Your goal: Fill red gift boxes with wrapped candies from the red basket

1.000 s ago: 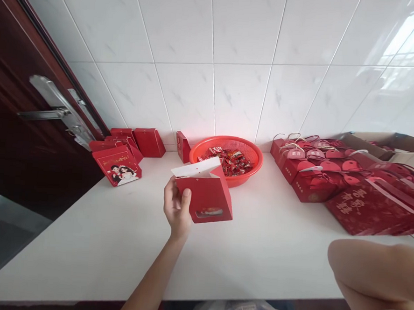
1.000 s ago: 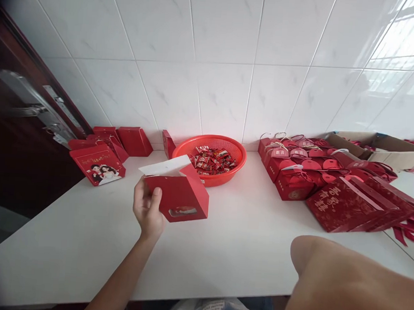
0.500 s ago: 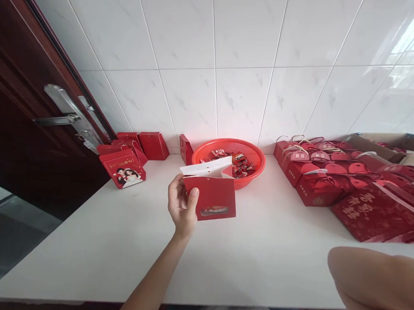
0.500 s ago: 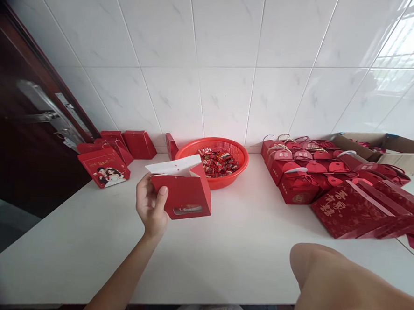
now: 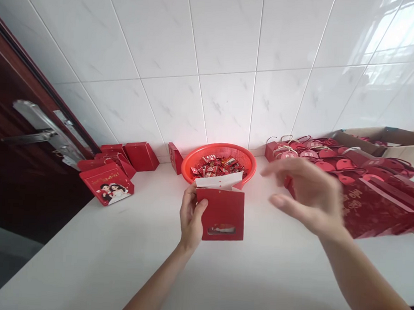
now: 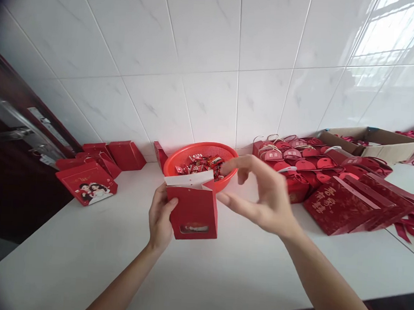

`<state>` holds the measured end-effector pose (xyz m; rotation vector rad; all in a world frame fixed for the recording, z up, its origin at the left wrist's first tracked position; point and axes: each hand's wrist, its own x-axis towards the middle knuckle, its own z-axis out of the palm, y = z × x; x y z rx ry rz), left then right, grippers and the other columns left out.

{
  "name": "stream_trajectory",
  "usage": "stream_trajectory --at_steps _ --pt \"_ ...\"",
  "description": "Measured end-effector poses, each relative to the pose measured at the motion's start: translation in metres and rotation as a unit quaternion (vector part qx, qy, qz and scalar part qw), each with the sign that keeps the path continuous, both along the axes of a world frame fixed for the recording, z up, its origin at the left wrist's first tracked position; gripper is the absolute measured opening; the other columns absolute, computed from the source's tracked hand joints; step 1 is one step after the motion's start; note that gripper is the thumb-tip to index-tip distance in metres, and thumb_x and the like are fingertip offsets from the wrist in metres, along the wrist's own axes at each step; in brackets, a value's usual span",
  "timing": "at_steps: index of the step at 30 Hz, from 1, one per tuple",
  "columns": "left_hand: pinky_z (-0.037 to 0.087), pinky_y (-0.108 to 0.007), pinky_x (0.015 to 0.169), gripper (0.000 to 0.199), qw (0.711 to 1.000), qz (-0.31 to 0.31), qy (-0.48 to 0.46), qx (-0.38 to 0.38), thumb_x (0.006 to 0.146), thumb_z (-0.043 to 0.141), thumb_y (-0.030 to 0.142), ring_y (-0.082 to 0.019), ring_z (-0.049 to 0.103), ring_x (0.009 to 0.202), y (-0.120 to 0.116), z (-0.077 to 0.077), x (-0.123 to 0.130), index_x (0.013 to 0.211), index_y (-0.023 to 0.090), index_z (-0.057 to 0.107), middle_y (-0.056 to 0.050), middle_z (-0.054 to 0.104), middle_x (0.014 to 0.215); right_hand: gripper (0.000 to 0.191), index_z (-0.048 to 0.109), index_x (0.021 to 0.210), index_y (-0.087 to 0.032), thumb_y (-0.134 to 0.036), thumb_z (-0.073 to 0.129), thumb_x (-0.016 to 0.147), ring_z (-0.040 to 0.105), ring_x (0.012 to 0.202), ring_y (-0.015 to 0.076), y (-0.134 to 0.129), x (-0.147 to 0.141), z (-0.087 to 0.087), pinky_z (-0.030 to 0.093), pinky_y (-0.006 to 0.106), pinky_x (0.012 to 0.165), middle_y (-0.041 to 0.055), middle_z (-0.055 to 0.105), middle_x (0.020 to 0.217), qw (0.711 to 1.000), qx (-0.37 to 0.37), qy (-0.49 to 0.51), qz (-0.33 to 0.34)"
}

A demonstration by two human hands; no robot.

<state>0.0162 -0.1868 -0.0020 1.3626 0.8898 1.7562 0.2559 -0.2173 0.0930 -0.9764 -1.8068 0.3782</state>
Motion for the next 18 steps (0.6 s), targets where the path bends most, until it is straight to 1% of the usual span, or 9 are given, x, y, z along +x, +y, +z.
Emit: stream_trajectory --at_steps 2,3,4,7,8,10,13,15,18 --pt "0.058 -0.029 0.077 0.037 0.999 -0.025 0.004 -0.028 0.09 0.061 0.035 -0.023 0.069 0.099 0.0 0.0 0.005 0.126 0.024 0.059 -0.007 0.071 0.114 0.055 0.058 0.126 -0.026 -0.05 0.076 0.08 0.055 0.074 0.0157 0.011 -0.004 -0.011 0.05 0.032 0.068 0.0082 0.065 0.114 0.999 -0.033 0.021 0.035" --pt "0.058 -0.03 0.076 0.038 0.999 -0.036 0.008 -0.038 0.091 0.06 0.035 -0.023 0.069 0.099 0.001 0.0 0.008 0.127 0.024 0.058 -0.007 0.071 0.116 0.055 0.058 0.125 -0.025 -0.05 0.076 0.079 0.051 0.068 0.013 0.018 -0.006 -0.019 0.046 0.029 0.062 0.0072 0.065 0.112 0.996 -0.063 0.028 0.056" --pt "0.058 -0.031 0.076 0.039 0.998 -0.046 0.013 -0.043 0.092 0.058 0.035 -0.024 0.069 0.099 0.001 0.001 0.011 0.129 0.024 0.057 -0.007 0.07 0.117 0.051 0.06 0.121 -0.023 -0.05 0.075 0.081 0.046 0.062 0.0107 0.023 -0.008 -0.027 0.042 0.028 0.057 0.0059 0.066 0.106 0.992 -0.097 0.033 0.076" --pt "0.057 -0.031 0.078 0.038 0.996 -0.068 0.042 -0.047 0.094 0.058 0.039 -0.022 0.069 0.097 0.003 0.003 0.017 0.129 0.024 0.057 -0.007 0.071 0.115 0.034 0.066 0.096 -0.018 -0.051 0.067 0.087 0.039 0.056 0.0093 0.034 -0.012 -0.048 0.034 0.026 0.053 0.0006 0.059 0.077 0.979 -0.167 0.063 0.096" --pt "0.057 -0.03 0.079 0.038 0.995 -0.07 0.061 -0.046 0.094 0.058 0.04 -0.021 0.069 0.095 0.004 0.003 0.017 0.128 0.024 0.057 -0.007 0.071 0.113 0.034 0.065 0.088 -0.018 -0.051 0.066 0.087 0.039 0.057 0.0099 0.036 -0.013 -0.053 0.033 0.026 0.054 -0.0006 0.056 0.071 0.977 -0.175 0.076 0.098" --pt "0.056 -0.028 0.077 0.037 0.991 -0.057 0.115 -0.043 0.094 0.06 0.041 -0.018 0.068 0.086 0.007 0.002 0.016 0.127 0.024 0.059 -0.005 0.071 0.106 0.035 0.063 0.081 -0.017 -0.051 0.067 0.087 0.043 0.06 0.0112 0.038 -0.015 -0.059 0.035 0.026 0.056 -0.0015 0.052 0.066 0.974 -0.179 0.098 0.099" --pt "0.054 -0.024 0.068 0.037 0.982 -0.033 0.186 -0.03 0.092 0.063 0.041 -0.013 0.064 0.072 0.013 0.0 0.012 0.125 0.024 0.062 -0.003 0.072 0.098 0.034 0.065 0.085 -0.017 -0.051 0.065 0.088 0.044 0.059 0.0114 0.04 -0.016 -0.066 0.036 0.026 0.057 -0.0024 0.049 0.064 0.971 -0.18 0.117 0.108" --pt "0.054 -0.023 0.065 0.032 0.978 -0.036 0.206 -0.014 0.092 0.064 0.04 -0.013 0.065 0.072 0.017 -0.001 0.01 0.119 0.023 0.065 -0.004 0.073 0.1 0.033 0.068 0.091 -0.018 -0.051 0.064 0.088 0.042 0.058 0.011 0.043 -0.015 -0.07 0.036 0.025 0.056 -0.0034 0.047 0.063 0.969 -0.176 0.133 0.109" --pt "0.056 -0.023 0.065 0.021 0.974 -0.045 0.22 0.025 0.092 0.064 0.039 -0.015 0.068 0.076 0.024 -0.004 0.008 0.1 0.021 0.07 -0.005 0.074 0.095 0.034 0.07 0.098 -0.018 -0.051 0.064 0.089 0.043 0.057 0.0108 0.048 -0.013 -0.078 0.036 0.025 0.054 -0.0028 0.05 0.063 0.967 -0.183 0.141 0.11"
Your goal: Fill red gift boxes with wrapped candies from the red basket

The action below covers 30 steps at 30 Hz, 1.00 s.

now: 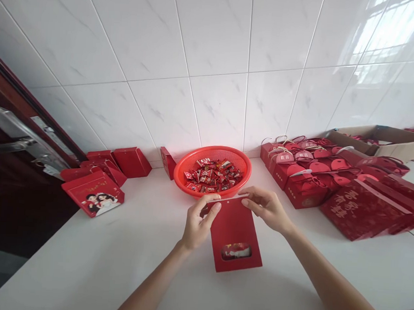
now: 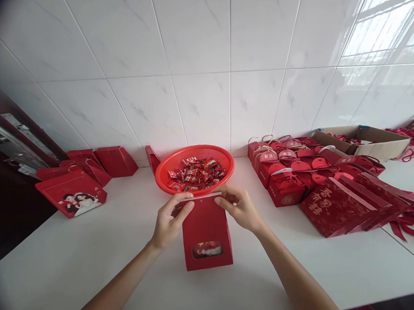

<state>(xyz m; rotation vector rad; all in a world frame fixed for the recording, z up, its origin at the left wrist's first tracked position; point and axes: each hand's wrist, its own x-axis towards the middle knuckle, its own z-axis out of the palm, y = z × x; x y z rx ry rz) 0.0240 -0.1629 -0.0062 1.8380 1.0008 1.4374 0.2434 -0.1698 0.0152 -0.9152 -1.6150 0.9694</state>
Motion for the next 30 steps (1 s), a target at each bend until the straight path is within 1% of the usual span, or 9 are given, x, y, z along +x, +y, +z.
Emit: stream_trajectory --at_steps 5,8,10,12,15,21,25,27,30 --pt "0.058 -0.026 0.071 0.016 0.994 -0.015 0.023 0.105 0.093 0.062 0.031 -0.018 0.071 0.08 0.008 -0.006 -0.001 0.087 0.02 0.072 -0.006 0.075 0.086 0.039 0.07 0.107 -0.018 -0.05 0.069 0.086 0.049 0.059 0.0101 0.0 0.005 -0.005 0.04 0.024 0.053 0.0041 0.067 0.086 0.996 -0.033 -0.059 0.057" --pt "0.059 -0.028 0.074 0.012 0.988 -0.014 0.019 0.152 0.093 0.062 0.023 -0.018 0.072 0.082 0.01 -0.008 0.0 0.087 0.021 0.072 -0.006 0.075 0.086 0.042 0.069 0.108 -0.017 -0.054 0.06 0.09 0.05 0.057 0.0108 -0.003 0.003 -0.004 0.043 0.024 0.052 0.0027 0.064 0.077 0.993 -0.045 -0.071 0.078" --pt "0.058 -0.029 0.075 0.012 0.986 -0.016 0.017 0.164 0.092 0.061 0.021 -0.018 0.072 0.082 0.009 -0.01 0.0 0.088 0.021 0.072 -0.006 0.075 0.086 0.043 0.069 0.104 -0.017 -0.056 0.055 0.093 0.049 0.054 0.0102 -0.005 0.0 -0.005 0.043 0.024 0.05 0.0014 0.059 0.071 0.995 -0.052 -0.068 0.055" --pt "0.058 -0.031 0.076 0.011 0.987 -0.022 0.015 0.159 0.091 0.061 0.023 -0.02 0.071 0.084 0.007 -0.011 0.0 0.092 0.02 0.071 -0.007 0.074 0.088 0.042 0.069 0.101 -0.017 -0.057 0.057 0.092 0.049 0.054 0.0102 -0.005 -0.003 -0.007 0.043 0.023 0.048 0.0023 0.06 0.074 0.995 -0.062 -0.066 0.031" --pt "0.058 -0.033 0.078 0.013 0.993 -0.034 0.001 0.117 0.09 0.063 0.028 -0.021 0.07 0.087 0.004 -0.013 -0.001 0.095 0.02 0.071 -0.008 0.074 0.091 0.042 0.069 0.1 -0.017 -0.057 0.062 0.088 0.051 0.058 0.0115 -0.006 -0.006 -0.011 0.044 0.023 0.047 0.004 0.063 0.078 0.996 -0.072 -0.054 0.011" --pt "0.058 -0.03 0.077 0.013 0.998 -0.015 -0.046 0.039 0.091 0.064 0.03 -0.02 0.071 0.084 0.0 -0.019 0.002 0.092 0.022 0.074 -0.006 0.075 0.089 0.038 0.067 0.092 -0.018 -0.056 0.063 0.087 0.046 0.055 0.0123 -0.007 -0.011 -0.021 0.039 0.024 0.045 0.0015 0.057 0.068 0.996 -0.056 -0.063 -0.024" --pt "0.058 -0.029 0.072 0.025 0.996 0.004 -0.075 -0.041 0.089 0.066 0.037 -0.019 0.071 0.08 -0.006 -0.024 0.005 0.109 0.023 0.072 -0.007 0.075 0.098 0.039 0.064 0.088 -0.018 -0.057 0.061 0.088 0.045 0.056 0.0122 -0.008 -0.013 -0.027 0.038 0.023 0.044 0.0014 0.055 0.068 0.996 -0.049 -0.059 -0.045" --pt "0.058 -0.029 0.071 0.037 0.991 0.004 -0.099 -0.087 0.088 0.067 0.04 -0.019 0.07 0.076 -0.009 -0.026 0.005 0.121 0.023 0.067 -0.005 0.075 0.093 0.04 0.064 0.087 -0.017 -0.058 0.061 0.088 0.045 0.056 0.0119 -0.008 -0.015 -0.029 0.038 0.022 0.044 0.0007 0.053 0.067 0.996 -0.064 -0.049 -0.044" --pt "0.058 -0.031 0.074 0.05 0.976 -0.029 -0.149 -0.158 0.086 0.068 0.046 -0.021 0.07 0.08 -0.013 -0.032 0.002 0.129 0.022 0.062 -0.004 0.074 0.091 0.042 0.063 0.086 -0.017 -0.058 0.061 0.088 0.047 0.057 0.0114 -0.007 -0.017 -0.029 0.039 0.022 0.046 0.0003 0.053 0.067 0.996 -0.083 -0.028 -0.023"
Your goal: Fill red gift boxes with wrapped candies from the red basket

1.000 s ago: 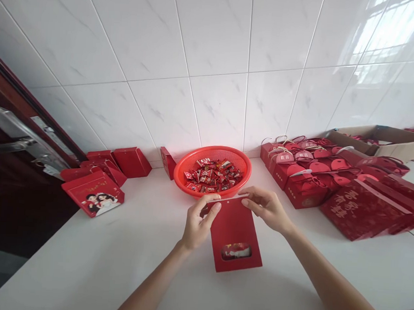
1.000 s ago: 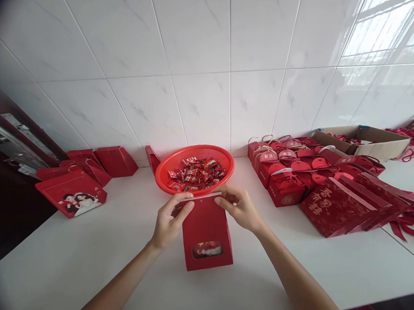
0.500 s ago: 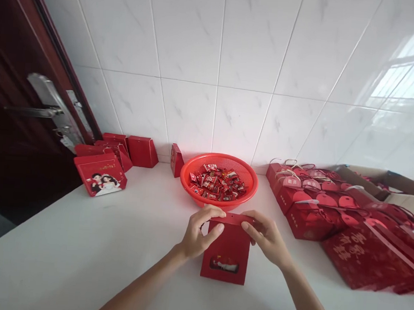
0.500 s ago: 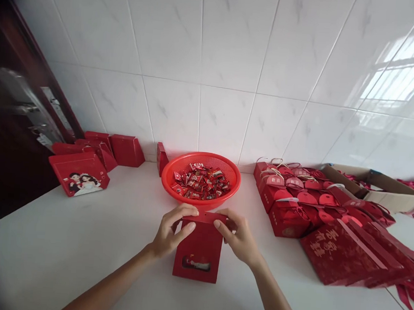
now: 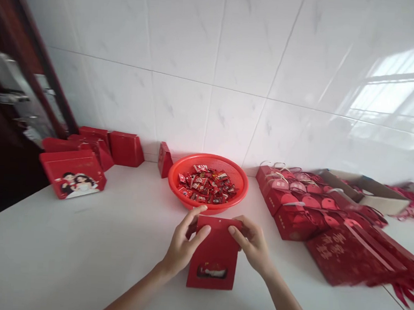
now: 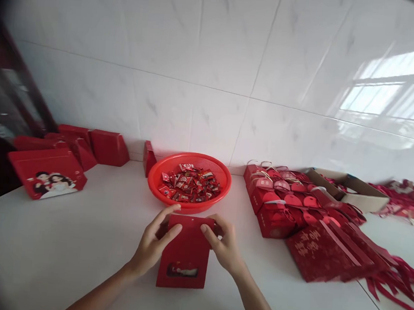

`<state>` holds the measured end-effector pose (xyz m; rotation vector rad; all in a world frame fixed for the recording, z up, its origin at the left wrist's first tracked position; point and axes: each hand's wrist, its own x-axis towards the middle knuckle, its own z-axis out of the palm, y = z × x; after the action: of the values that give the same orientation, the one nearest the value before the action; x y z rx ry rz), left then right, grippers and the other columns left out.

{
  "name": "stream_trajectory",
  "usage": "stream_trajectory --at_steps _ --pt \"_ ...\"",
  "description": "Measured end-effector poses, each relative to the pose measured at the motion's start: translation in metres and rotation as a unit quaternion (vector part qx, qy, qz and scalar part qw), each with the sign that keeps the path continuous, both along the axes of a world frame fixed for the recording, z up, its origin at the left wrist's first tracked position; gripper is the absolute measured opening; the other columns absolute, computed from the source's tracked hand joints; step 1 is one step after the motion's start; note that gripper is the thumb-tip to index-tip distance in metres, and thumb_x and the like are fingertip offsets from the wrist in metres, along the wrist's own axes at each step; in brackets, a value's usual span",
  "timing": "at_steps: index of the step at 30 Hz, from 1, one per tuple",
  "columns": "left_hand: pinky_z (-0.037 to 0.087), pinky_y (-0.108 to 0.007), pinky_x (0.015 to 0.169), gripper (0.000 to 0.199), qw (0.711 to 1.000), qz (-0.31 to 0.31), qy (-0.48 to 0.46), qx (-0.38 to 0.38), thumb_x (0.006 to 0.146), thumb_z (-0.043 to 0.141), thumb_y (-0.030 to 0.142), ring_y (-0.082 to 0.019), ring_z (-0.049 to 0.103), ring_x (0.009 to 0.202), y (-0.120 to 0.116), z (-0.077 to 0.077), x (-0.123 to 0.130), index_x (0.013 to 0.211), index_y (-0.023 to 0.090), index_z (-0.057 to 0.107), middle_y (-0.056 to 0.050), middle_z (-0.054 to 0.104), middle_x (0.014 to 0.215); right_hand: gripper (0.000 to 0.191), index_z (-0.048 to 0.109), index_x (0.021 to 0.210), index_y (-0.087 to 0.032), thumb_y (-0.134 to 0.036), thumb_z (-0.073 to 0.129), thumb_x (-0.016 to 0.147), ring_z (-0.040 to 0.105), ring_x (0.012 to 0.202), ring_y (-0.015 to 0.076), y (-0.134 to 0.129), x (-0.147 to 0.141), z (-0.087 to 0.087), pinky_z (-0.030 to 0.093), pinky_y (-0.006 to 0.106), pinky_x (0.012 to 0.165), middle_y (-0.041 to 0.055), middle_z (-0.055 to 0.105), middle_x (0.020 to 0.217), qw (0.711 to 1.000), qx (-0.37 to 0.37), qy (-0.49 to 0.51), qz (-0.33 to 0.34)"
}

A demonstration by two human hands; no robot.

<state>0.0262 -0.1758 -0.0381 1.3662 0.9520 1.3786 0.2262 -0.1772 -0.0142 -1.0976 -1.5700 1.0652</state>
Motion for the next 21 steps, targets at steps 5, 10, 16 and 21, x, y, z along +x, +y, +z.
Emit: stream_trajectory --at_steps 5,10,16,21 --pt "0.056 -0.039 0.086 0.054 0.985 -0.114 -0.104 -0.077 0.09 0.053 0.06 -0.03 0.069 0.098 0.008 -0.021 -0.003 0.117 0.016 0.071 -0.012 0.075 0.105 0.035 0.065 0.082 -0.016 -0.05 0.062 0.09 0.045 0.056 0.0091 -0.003 0.007 0.006 0.037 0.022 0.05 -0.0007 0.054 0.067 0.999 0.048 -0.001 -0.011" --pt "0.054 -0.039 0.087 0.048 0.992 -0.067 0.006 -0.104 0.082 0.059 0.06 -0.03 0.068 0.094 0.024 -0.034 -0.003 0.09 0.016 0.077 -0.011 0.076 0.095 0.024 0.07 0.084 -0.017 -0.038 0.063 0.091 0.048 0.06 0.01 -0.027 0.036 0.022 0.04 0.022 0.055 0.0012 0.062 0.07 0.981 0.143 -0.055 -0.118" --pt "0.056 -0.037 0.086 0.041 0.989 -0.03 0.057 -0.133 0.07 0.07 0.056 -0.028 0.068 0.089 0.027 -0.031 0.0 0.083 0.017 0.075 -0.009 0.074 0.089 0.029 0.072 0.088 -0.017 -0.045 0.073 0.08 0.043 0.047 0.0094 -0.07 0.109 0.025 0.036 0.022 0.043 -0.0009 0.06 0.061 0.903 0.162 -0.035 -0.397" --pt "0.056 -0.035 0.086 0.037 0.99 -0.036 0.084 -0.111 0.072 0.068 0.054 -0.025 0.067 0.086 0.025 -0.034 0.0 0.079 0.017 0.074 -0.007 0.072 0.083 0.044 0.071 0.081 -0.015 -0.059 0.072 0.071 0.05 0.052 0.0136 -0.081 0.157 0.009 0.042 0.026 0.048 0.0017 0.061 0.062 0.777 0.157 -0.062 -0.607"
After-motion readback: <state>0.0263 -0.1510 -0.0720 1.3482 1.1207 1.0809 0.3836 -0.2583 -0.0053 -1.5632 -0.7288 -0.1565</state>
